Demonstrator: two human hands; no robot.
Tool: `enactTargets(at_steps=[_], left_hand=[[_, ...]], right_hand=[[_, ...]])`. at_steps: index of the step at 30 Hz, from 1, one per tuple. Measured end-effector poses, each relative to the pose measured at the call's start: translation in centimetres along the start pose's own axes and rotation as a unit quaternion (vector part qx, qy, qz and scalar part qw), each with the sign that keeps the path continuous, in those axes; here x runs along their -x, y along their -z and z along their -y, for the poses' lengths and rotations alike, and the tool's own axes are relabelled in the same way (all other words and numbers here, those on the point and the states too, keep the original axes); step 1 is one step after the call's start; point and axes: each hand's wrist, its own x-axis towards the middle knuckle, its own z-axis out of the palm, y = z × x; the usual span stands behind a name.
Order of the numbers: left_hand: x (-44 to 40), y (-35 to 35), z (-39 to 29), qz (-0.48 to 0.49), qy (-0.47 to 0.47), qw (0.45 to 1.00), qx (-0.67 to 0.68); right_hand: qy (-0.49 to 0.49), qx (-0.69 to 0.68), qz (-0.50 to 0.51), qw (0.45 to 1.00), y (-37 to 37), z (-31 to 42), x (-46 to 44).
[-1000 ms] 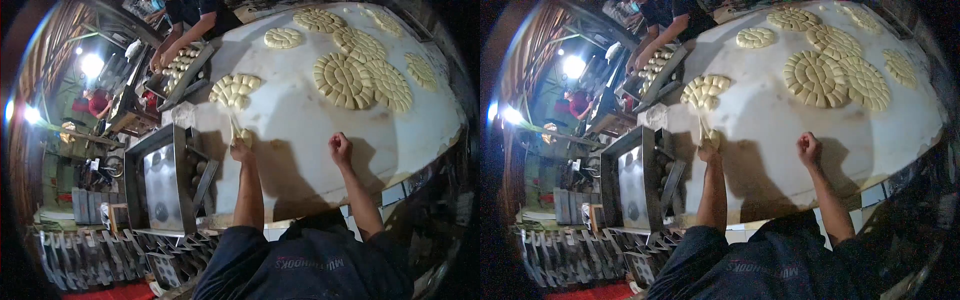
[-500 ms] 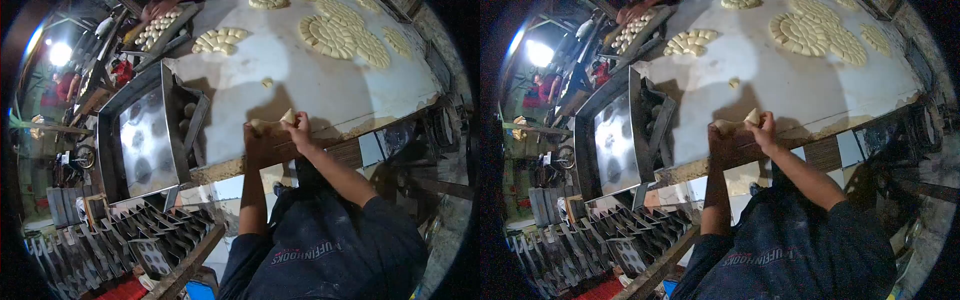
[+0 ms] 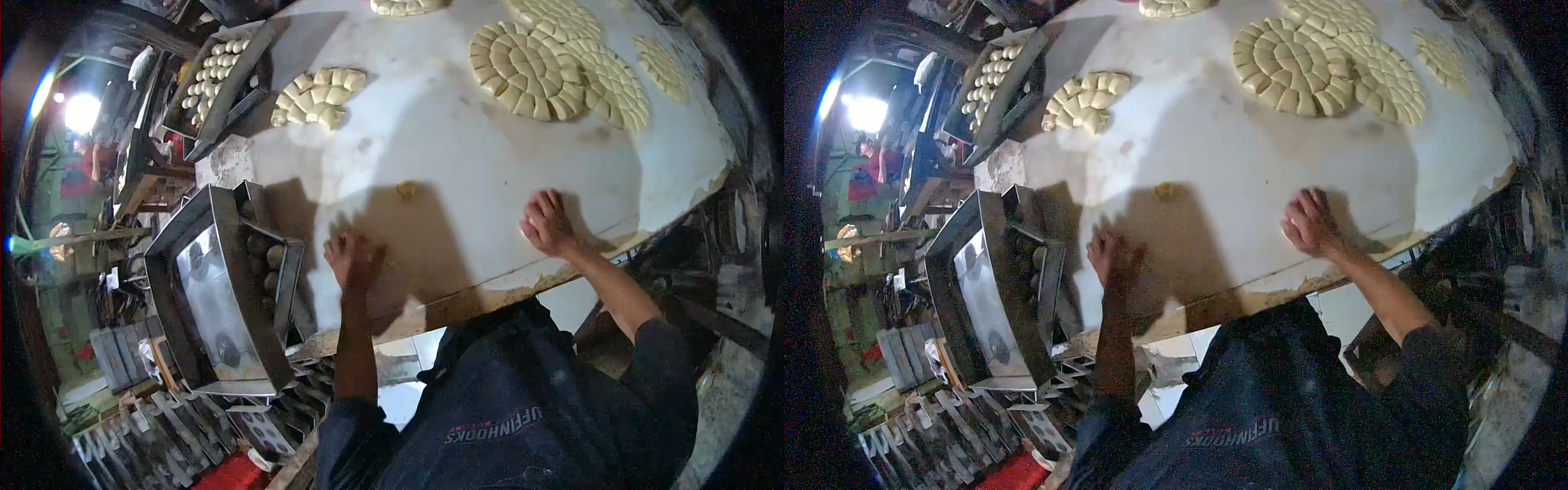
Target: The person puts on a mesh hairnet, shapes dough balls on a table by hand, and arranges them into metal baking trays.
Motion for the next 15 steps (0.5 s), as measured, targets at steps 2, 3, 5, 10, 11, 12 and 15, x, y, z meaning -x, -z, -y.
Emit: enactTargets(at_steps=[2, 3, 5, 10, 11, 12, 15], left_hand=[[-3.6, -1.6, -0.7, -0.057, -0.022, 0.987, 0.146], [-3.7, -3.3, -2.4, -0.033, 0.028, 0.993, 0.111], [-3.9, -2.6, -7.0, 0.029, 0.067, 0.973, 0.221], [5.0, 0.4, -10.7, 0.053, -0.092, 0.976, 0.193], [7.2, 0.2, -8.1, 0.147, -0.086, 0.974, 0.151], [9.0, -1.2, -4.8, 0.241, -0.076, 0.961, 0.11], [4.3, -1.9, 1.3, 0.111, 0.114, 0.977, 0.146]], right_hand=[[0.04, 0.049, -0.099, 0.993, -0.9, -0.8, -5.4], [0.022, 0.033, -0.098, 0.994, -2.2, -0.3, -7.2], [0.007, -0.002, -0.042, 0.999, -2.5, 3.4, -10.1], [0.244, -0.041, 0.112, 0.962, -5.0, 2.1, -2.3], [0.262, -0.025, 0.117, 0.958, -3.7, -0.3, -2.3], [0.28, -0.011, 0.123, 0.952, -2.7, -2.2, -2.8], [0.098, -0.027, 0.034, 0.994, -0.9, -3.1, -9.5]])
